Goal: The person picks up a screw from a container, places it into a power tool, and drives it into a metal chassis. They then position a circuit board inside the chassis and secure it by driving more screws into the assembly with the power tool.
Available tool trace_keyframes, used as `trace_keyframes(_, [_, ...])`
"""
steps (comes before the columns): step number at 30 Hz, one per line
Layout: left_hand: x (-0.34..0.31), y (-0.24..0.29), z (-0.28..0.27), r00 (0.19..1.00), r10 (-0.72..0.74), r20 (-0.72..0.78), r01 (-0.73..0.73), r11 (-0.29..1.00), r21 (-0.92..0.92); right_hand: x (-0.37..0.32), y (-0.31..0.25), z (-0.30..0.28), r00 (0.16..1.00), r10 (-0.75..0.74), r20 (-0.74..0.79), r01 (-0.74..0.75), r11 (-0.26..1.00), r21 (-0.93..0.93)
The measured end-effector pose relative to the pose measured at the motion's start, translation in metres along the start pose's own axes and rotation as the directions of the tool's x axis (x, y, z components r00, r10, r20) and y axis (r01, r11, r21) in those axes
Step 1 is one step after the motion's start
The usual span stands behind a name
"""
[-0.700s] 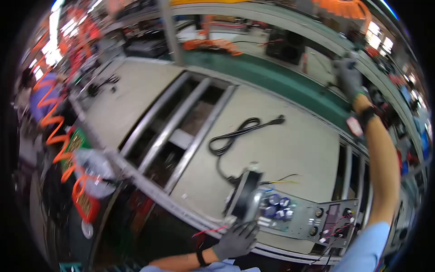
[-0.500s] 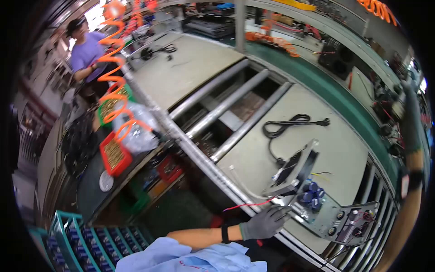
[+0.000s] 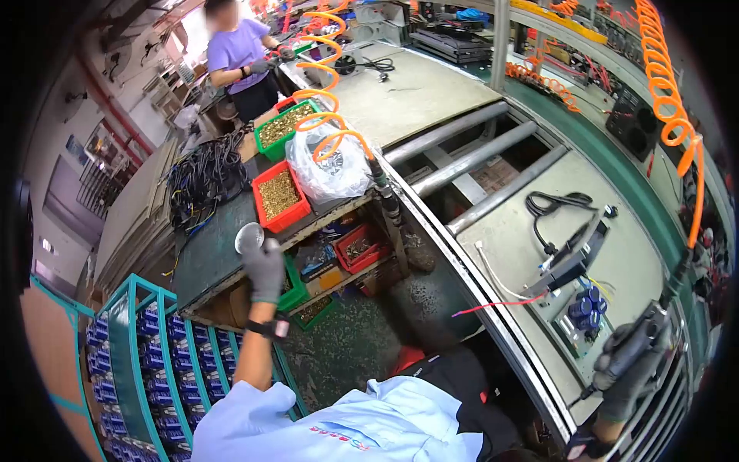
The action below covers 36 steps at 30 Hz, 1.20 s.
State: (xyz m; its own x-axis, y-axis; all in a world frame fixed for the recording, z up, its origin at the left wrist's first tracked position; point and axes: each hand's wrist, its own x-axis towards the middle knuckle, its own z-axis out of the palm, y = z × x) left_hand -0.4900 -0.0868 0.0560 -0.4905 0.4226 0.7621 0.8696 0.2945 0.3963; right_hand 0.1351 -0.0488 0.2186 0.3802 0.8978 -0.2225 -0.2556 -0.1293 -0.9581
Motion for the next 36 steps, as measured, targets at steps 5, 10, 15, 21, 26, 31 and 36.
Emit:
trace_keyframes(5, [0.028, -0.195, 0.042, 0.783, -0.09, 0.616, 0.534, 0.605, -0.59, 0.019, 0.049, -0.033, 0.939, -0.22, -0.263, 0.237, 0.971, 0.033])
trace_keyframes(10, [0.018, -0.21, 0.058, 0.871, 0.046, 0.489, 0.052, 0.981, -0.185, 0.01, 0.058, -0.056, 0.994, -0.105, 0.005, 0.102, 0.97, 0.221])
trace_keyframes(15, [0.024, -0.159, 0.028, 0.914, -0.326, 0.243, 0.19, 0.87, 0.454, 0.032, 0.102, -0.093, 0.966, -0.253, -0.058, 0.259, 0.931, 0.256])
trace_keyframes(21, [0.02, -0.125, -0.004, 0.913, -0.359, 0.195, 0.282, 0.899, 0.336, 0.047, 0.14, -0.111, 0.902, -0.409, -0.139, 0.431, 0.865, 0.257])
trace_keyframes(26, [-0.032, 0.048, -0.042, 0.899, 0.001, 0.438, -0.013, 1.0, 0.024, 0.046, 0.143, -0.108, 0.891, -0.421, -0.171, 0.451, 0.863, 0.227])
trace_keyframes(31, [-0.114, 0.193, -0.024, 0.713, 0.429, 0.555, -0.109, 0.849, -0.517, 0.031, 0.135, -0.1, 0.887, -0.424, -0.181, 0.459, 0.848, 0.264])
trace_keyframes(36, [-0.188, 0.345, -0.006, 0.393, 0.849, 0.353, -0.231, 0.462, -0.856, 0.021, 0.138, -0.111, 0.874, -0.483, -0.057, 0.484, 0.852, 0.201])
